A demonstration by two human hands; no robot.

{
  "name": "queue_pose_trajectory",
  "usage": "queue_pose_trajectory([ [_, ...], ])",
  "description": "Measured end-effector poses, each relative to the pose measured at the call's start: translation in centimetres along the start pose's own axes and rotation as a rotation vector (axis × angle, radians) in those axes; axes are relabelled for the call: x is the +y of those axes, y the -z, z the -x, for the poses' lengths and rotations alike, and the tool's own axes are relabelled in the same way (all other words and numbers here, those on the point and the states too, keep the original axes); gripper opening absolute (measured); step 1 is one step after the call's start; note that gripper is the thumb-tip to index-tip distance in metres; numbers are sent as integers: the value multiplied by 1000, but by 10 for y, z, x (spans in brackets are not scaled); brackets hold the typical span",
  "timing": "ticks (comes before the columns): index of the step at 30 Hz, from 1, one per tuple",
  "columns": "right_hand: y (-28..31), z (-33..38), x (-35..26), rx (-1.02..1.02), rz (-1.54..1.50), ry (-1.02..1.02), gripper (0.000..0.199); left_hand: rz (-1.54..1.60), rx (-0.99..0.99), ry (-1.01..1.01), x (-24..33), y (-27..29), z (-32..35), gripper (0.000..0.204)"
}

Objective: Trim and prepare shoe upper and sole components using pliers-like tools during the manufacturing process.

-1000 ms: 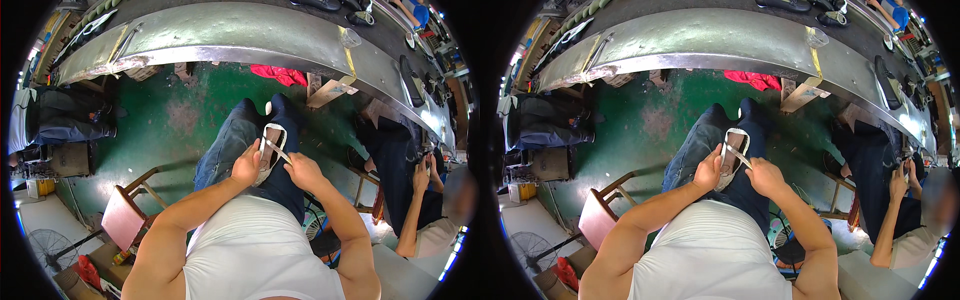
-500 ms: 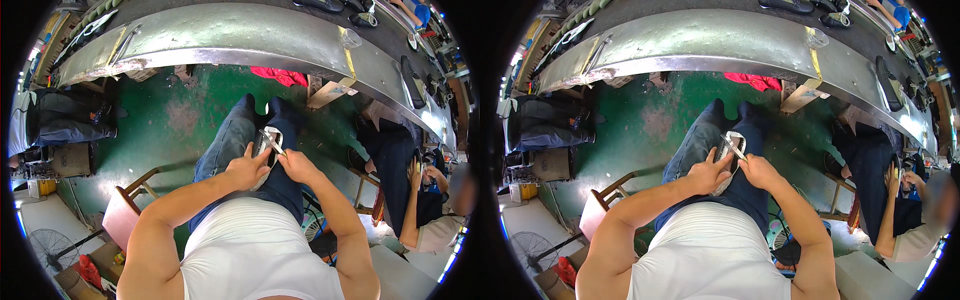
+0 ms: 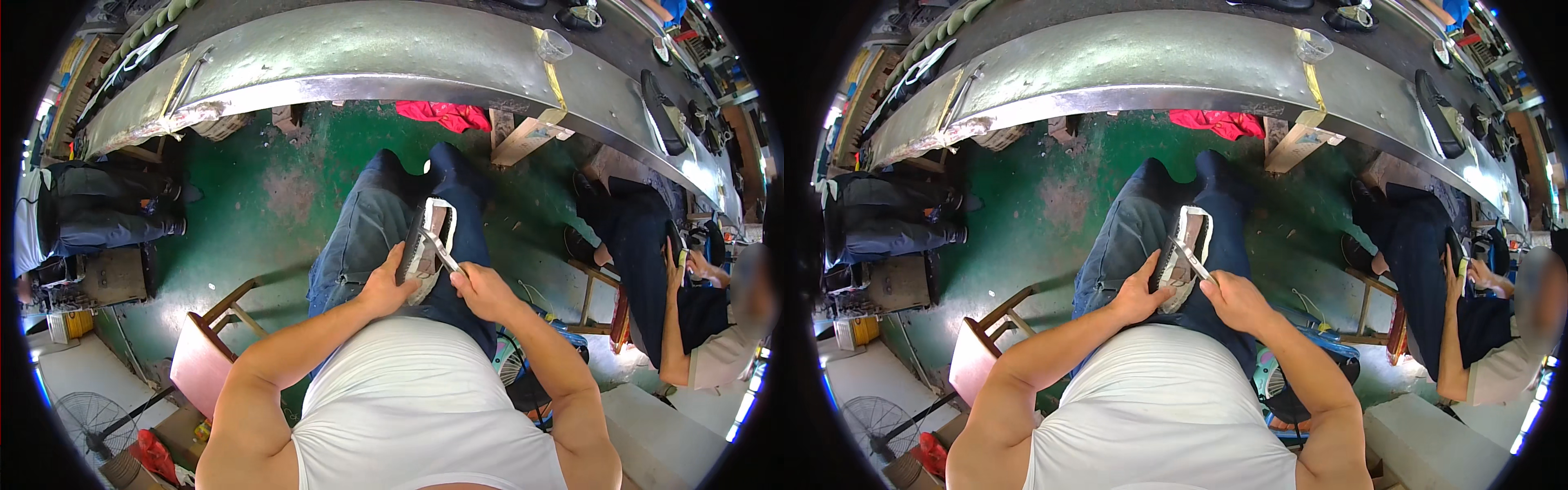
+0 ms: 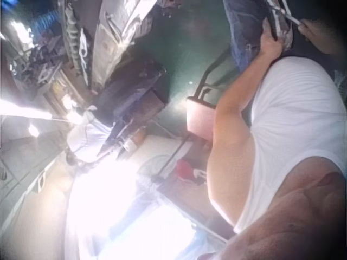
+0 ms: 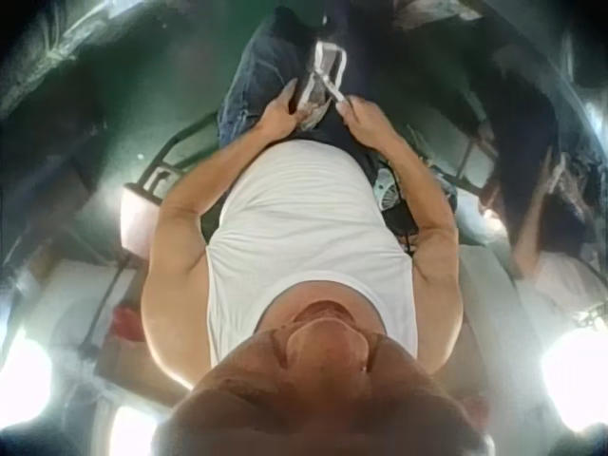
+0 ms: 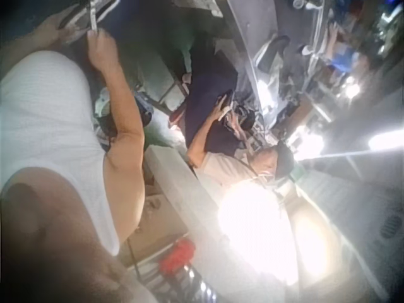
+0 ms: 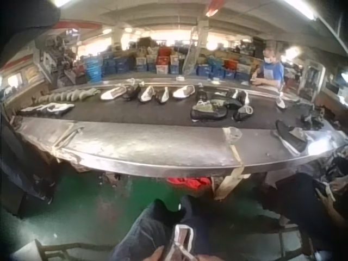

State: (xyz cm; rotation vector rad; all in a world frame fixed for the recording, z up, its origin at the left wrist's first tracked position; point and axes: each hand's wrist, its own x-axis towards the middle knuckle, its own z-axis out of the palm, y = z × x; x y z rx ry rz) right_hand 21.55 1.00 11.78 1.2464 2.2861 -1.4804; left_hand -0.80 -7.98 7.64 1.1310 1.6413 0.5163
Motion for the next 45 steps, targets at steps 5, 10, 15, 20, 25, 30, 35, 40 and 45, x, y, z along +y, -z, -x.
queue_pose_trajectory([
  [5, -13, -3, 2, 65, 173, 32, 41, -13, -184, 165, 22, 15, -2, 107],
  [10, -17, 3, 2, 229, -60, 162, 41, -60, -190, 61, 17, 19, -7, 112],
  [15, -6, 4, 4, 156, 15, 91, 41, -226, -59, -15, 41, 36, -2, 93],
  [20, -9, 24, 14, 306, -404, 49, 42, -348, 247, -333, 82, 84, 3, 80],
  [25, -20, 29, 33, 428, -703, -24, 41, 135, 166, -590, 133, 108, -5, 92],
  [30, -17, 34, 39, 393, -645, -60, 32, 377, -58, -288, 127, 84, -52, 75],
  [35, -7, 39, 34, 310, -414, 2, 24, 135, -196, -320, 17, 18, -82, 93],
  [40, -11, 36, 25, 193, -357, -30, 24, -111, -83, -230, 15, 23, -56, 74],
  [45, -9, 33, 14, 127, -248, -119, 25, -555, 131, -284, 27, 10, -48, 29],
])
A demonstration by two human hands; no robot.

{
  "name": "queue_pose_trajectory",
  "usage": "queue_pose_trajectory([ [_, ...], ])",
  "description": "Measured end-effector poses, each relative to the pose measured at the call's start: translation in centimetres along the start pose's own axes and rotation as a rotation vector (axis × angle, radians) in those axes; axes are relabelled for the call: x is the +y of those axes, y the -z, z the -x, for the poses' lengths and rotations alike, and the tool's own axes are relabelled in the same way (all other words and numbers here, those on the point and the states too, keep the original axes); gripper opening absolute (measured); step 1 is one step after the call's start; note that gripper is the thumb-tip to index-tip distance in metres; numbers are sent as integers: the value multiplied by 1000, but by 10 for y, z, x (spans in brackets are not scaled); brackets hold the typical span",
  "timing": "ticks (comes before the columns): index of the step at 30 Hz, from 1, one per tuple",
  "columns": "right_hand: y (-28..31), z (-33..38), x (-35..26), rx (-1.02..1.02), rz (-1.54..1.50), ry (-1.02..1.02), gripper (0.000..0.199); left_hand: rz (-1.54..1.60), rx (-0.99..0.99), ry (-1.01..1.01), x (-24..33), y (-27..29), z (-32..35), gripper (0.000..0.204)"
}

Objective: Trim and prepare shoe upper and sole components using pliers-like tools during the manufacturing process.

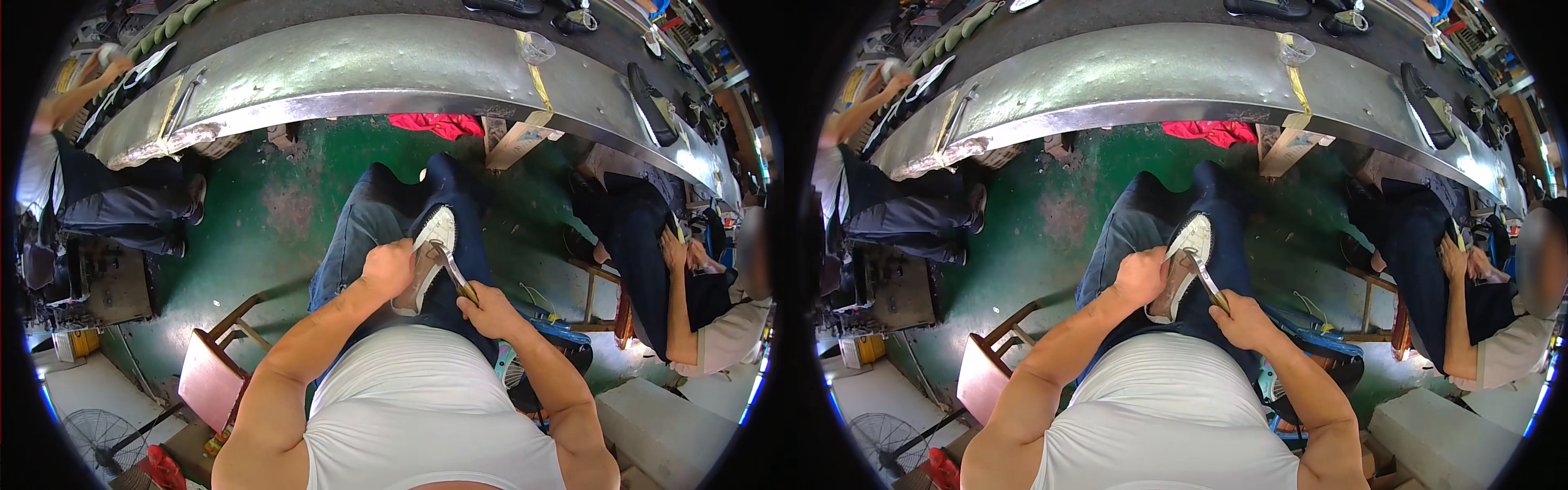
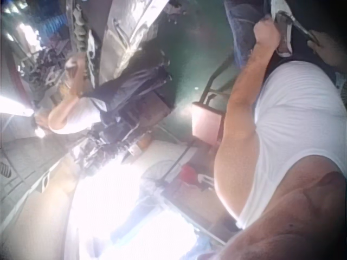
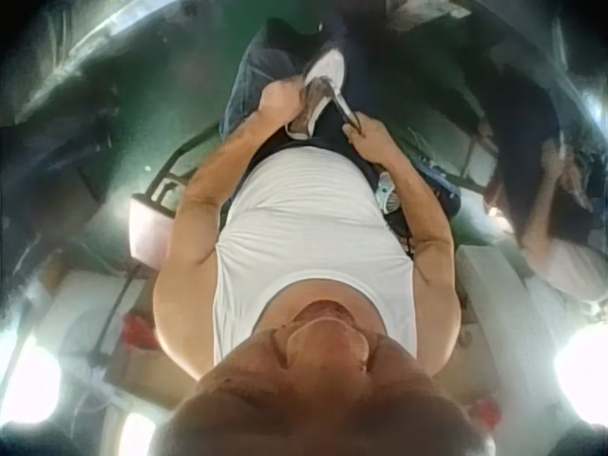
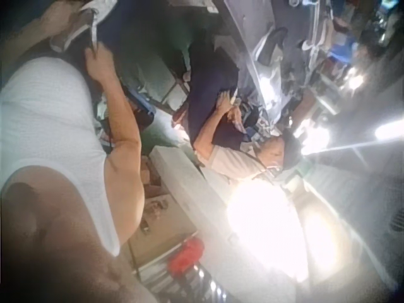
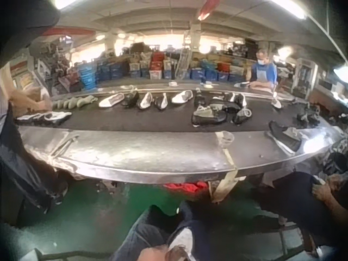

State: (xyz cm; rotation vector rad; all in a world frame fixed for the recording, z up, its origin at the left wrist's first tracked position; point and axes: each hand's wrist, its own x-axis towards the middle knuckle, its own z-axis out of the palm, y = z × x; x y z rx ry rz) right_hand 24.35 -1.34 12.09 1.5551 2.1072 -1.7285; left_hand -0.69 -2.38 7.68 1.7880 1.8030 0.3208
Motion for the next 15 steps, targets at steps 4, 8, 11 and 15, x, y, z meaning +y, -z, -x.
queue_pose_trajectory([
  [4, 17, 2, -13, -148, -16, 45, 25, 68, 241, -11, -1, -6, 8, 23],
  [8, 34, -13, -19, -376, -26, -94, 24, -10, 225, -13, 12, -2, 12, 23],
  [11, 44, -20, -27, -451, -341, -208, 24, -80, 210, -34, 21, -1, 11, 26],
  [15, 71, -35, -53, -535, -185, -298, 27, -91, 232, -73, 23, -5, 10, 27],
])
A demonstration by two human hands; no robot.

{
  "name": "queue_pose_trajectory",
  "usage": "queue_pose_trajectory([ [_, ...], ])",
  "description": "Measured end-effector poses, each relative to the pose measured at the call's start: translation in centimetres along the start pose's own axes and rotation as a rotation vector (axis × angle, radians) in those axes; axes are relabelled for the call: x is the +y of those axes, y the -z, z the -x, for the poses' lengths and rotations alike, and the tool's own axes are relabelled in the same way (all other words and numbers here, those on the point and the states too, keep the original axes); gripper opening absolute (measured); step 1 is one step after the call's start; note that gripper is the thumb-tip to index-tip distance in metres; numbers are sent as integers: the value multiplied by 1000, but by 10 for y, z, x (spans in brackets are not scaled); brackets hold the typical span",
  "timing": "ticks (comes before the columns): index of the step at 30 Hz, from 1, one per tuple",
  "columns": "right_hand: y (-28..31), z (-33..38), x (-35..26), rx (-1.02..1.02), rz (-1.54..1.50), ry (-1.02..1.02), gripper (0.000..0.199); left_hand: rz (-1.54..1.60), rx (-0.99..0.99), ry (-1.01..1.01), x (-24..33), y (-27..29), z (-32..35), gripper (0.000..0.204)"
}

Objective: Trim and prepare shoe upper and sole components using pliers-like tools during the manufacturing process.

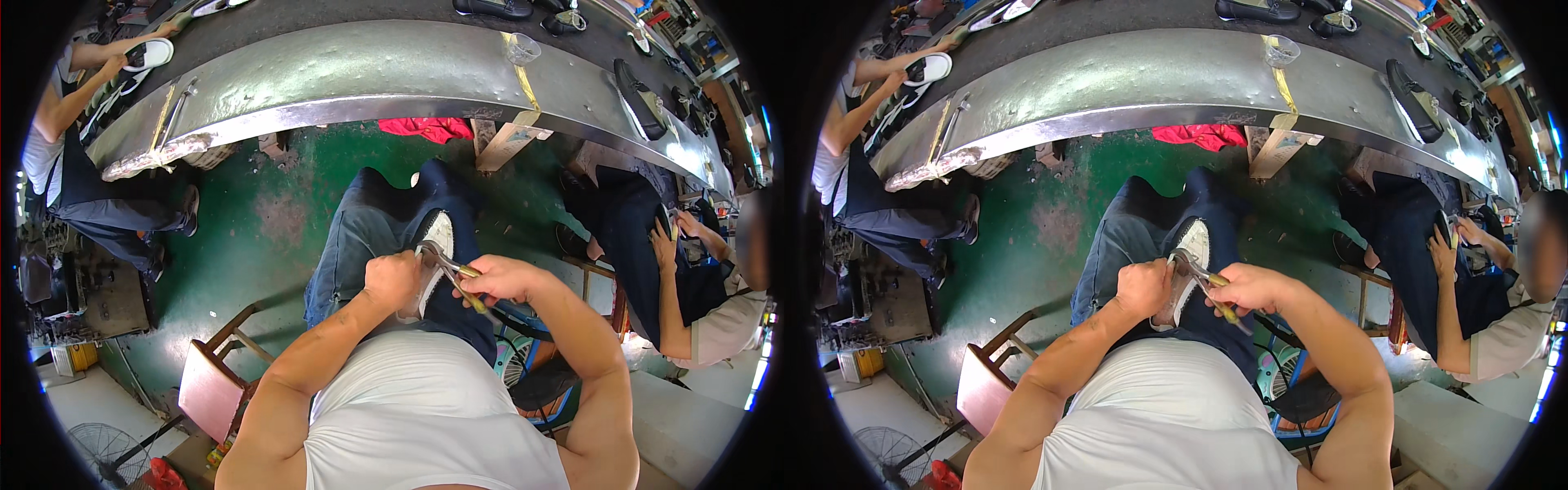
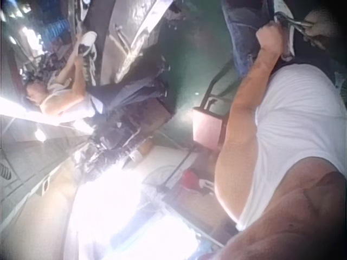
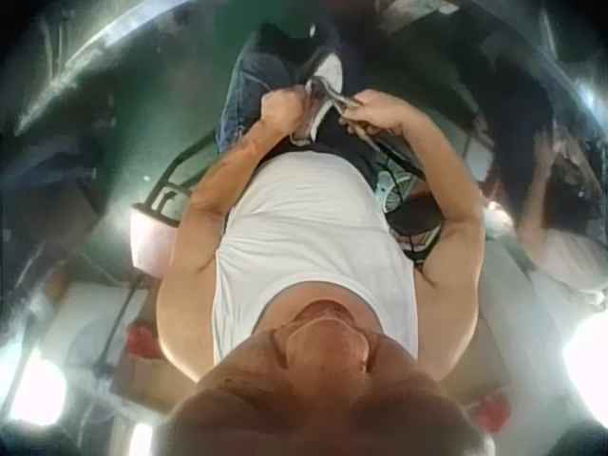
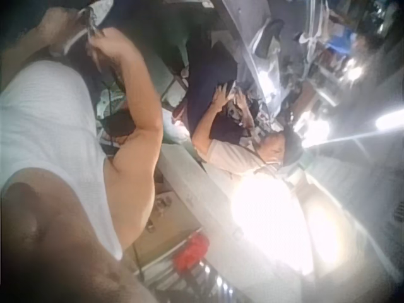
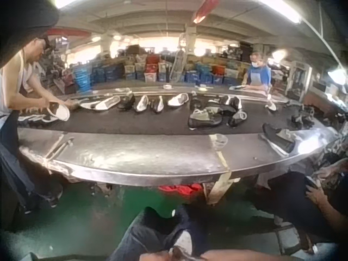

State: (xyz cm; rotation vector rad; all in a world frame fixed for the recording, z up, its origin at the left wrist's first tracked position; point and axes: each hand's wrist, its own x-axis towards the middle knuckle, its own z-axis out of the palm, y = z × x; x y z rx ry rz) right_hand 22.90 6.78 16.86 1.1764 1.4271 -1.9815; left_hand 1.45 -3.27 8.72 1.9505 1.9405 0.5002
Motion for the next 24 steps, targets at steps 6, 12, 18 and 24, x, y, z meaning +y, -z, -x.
queue_pose_trajectory([
  [6, 2, 9, -38, 197, 882, 14, 31, 44, -61, -5, 0, 9, -3, 29],
  [12, -13, -20, -8, 366, 860, 167, 31, 1758, -278, 582, -39, -49, 0, 53],
  [18, -56, -46, 38, 587, 465, 309, 26, 1650, -259, 624, -43, -46, -1, 75],
  [24, -67, -59, 61, 564, 187, 234, 29, 1541, -203, 665, -31, -49, -8, 71],
])
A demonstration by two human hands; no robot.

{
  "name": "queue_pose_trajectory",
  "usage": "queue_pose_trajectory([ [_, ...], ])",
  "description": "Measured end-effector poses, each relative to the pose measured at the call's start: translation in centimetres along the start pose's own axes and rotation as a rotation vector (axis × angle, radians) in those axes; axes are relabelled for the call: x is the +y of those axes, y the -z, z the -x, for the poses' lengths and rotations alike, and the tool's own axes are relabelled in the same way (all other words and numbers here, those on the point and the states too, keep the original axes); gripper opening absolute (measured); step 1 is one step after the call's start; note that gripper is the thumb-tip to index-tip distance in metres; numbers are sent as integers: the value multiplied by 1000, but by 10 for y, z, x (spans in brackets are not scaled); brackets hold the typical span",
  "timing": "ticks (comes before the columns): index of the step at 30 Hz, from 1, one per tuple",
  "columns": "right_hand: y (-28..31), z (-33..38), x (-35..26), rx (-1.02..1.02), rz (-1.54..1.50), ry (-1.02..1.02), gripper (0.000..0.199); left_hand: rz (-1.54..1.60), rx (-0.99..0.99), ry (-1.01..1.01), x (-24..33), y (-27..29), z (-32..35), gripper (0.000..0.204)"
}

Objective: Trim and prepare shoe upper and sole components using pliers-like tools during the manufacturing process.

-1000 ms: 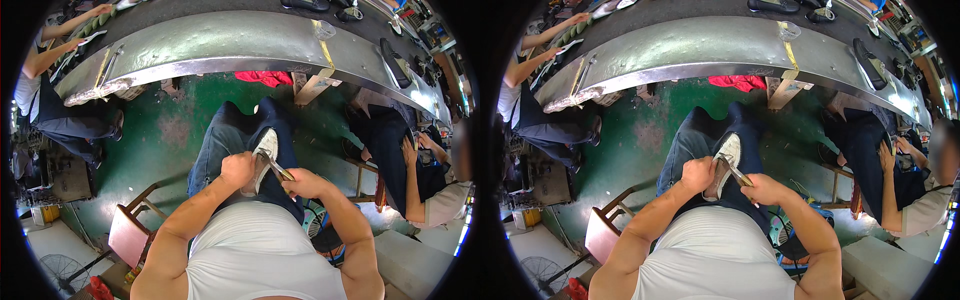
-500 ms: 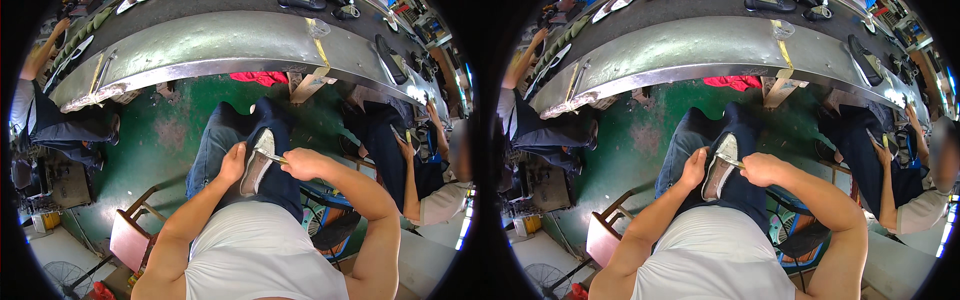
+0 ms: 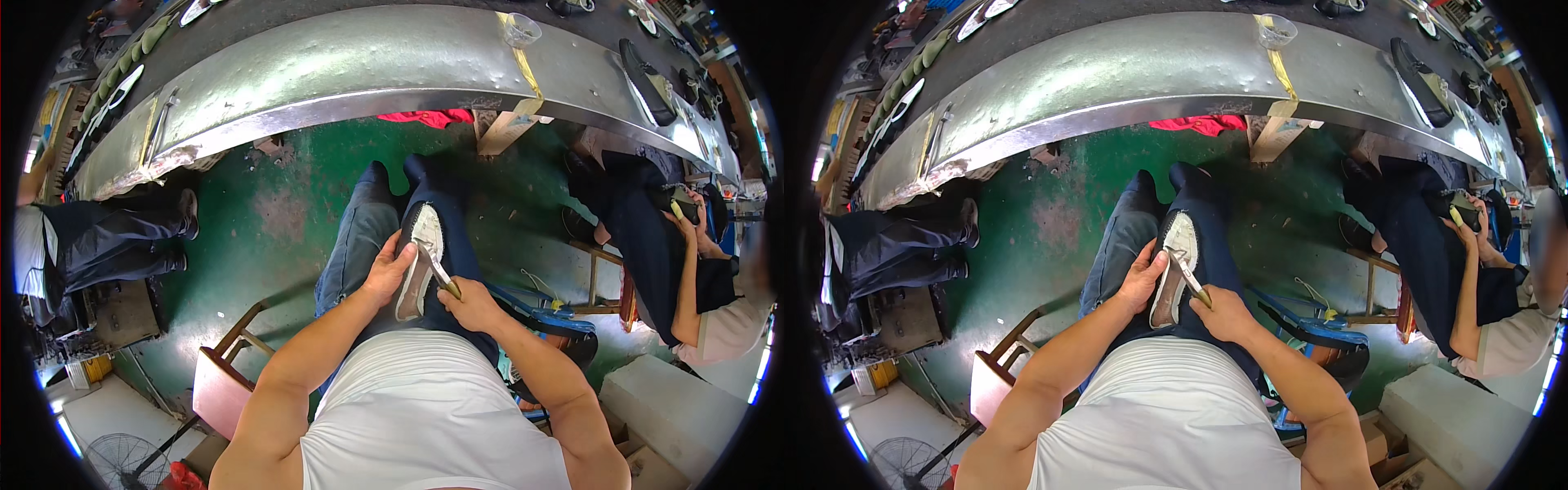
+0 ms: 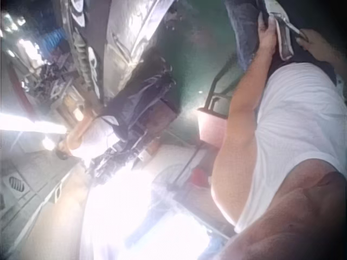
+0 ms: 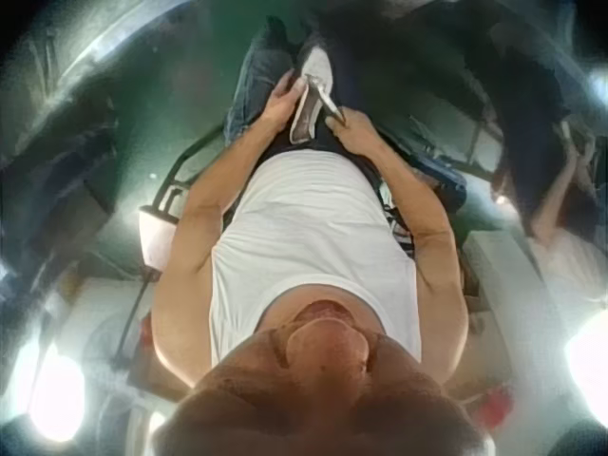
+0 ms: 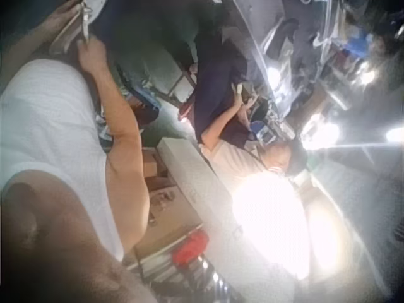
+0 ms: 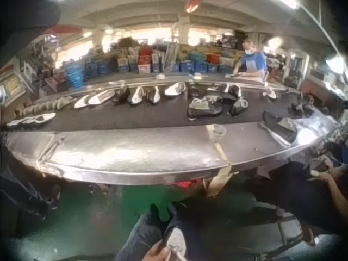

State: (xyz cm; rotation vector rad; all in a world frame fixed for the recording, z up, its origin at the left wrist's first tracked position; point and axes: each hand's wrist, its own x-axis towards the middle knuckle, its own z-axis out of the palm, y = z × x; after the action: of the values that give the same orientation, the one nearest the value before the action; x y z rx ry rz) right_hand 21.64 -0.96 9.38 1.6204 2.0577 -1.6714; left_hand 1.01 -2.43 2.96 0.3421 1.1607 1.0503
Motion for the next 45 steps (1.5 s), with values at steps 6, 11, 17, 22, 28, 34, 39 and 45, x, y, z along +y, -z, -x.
queue_pose_trajectory([
  [6, 27, -7, 46, -597, -1048, -289, 29, -54, -14, -7, 11, -12, -2, 73],
  [11, 77, 12, 23, -478, -710, -291, 31, -405, 197, 38, 3, -8, -17, 61],
  [17, 76, -7, -29, -85, -48, 50, 37, -566, 228, 44, 25, -35, 0, 68],
  [22, 82, -20, -25, 27, 330, 264, 40, -680, 209, 94, 40, -43, 8, 75],
  [28, 82, -3, -19, -140, 63, -51, 35, -551, 72, 199, 51, -28, 0, 86],
  [34, 56, 31, 7, -129, 334, 422, 31, -362, -77, 336, 63, -25, -5, 113],
  [39, 49, 38, -8, -180, 520, 237, 32, -402, -54, 251, 38, -14, -16, 112],
  [45, 50, 30, 36, -342, 95, 6, 44, -749, -262, -111, -4, 5, 8, 97],
])
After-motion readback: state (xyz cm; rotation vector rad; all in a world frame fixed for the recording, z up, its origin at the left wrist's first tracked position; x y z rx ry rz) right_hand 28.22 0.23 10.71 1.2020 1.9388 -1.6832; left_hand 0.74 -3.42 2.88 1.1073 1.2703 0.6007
